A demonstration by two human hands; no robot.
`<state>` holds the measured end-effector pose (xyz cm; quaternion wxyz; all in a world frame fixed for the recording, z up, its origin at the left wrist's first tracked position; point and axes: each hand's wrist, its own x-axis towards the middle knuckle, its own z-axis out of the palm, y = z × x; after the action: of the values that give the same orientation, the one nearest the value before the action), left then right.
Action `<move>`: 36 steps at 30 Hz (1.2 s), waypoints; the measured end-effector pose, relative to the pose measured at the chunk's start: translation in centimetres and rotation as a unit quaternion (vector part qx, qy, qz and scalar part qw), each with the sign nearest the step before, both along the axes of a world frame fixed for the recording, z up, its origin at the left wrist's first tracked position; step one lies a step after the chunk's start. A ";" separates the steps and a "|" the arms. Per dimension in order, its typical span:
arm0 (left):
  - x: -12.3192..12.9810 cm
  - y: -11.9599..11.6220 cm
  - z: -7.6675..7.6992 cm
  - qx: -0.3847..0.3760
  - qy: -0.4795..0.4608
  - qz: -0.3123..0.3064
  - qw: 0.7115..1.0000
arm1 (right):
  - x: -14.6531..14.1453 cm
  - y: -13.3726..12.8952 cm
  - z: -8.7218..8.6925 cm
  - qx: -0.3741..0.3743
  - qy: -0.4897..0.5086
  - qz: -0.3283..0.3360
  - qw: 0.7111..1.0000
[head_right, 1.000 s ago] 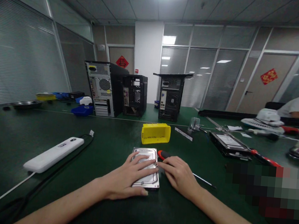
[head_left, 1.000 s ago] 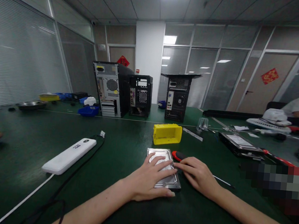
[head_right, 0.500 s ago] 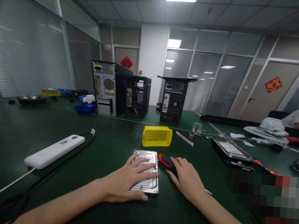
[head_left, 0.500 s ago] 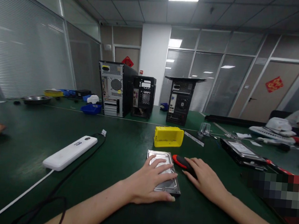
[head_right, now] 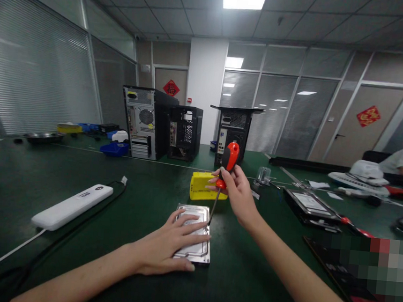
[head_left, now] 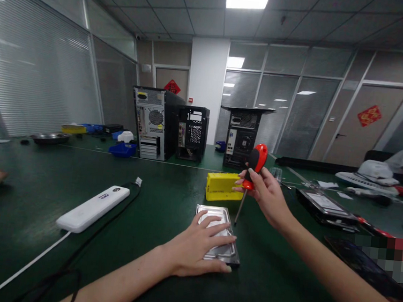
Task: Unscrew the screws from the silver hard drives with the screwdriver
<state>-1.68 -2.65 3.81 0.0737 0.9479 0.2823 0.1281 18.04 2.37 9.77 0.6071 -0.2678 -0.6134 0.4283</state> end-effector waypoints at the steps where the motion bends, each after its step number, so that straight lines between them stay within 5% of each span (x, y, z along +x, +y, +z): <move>1: 0.0 0.0 0.0 0.006 0.001 0.001 1.000 | -0.6 0.1 -0.2 0.002 0.008 0.013 1.000; 8: 0.0 0.0 0.0 0.009 0.003 0.005 1.000 | -1.6 0.8 -2.1 0.010 -0.006 0.049 0.999; 36: -0.1 0.2 -0.2 0.013 -0.007 -0.003 1.000 | -1.6 0.7 -2.6 0.006 -0.030 0.049 0.998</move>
<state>-1.79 -2.46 3.63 0.0636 0.9488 0.2769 0.1379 16.45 3.08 7.21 0.5682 -0.2466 -0.6467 0.4452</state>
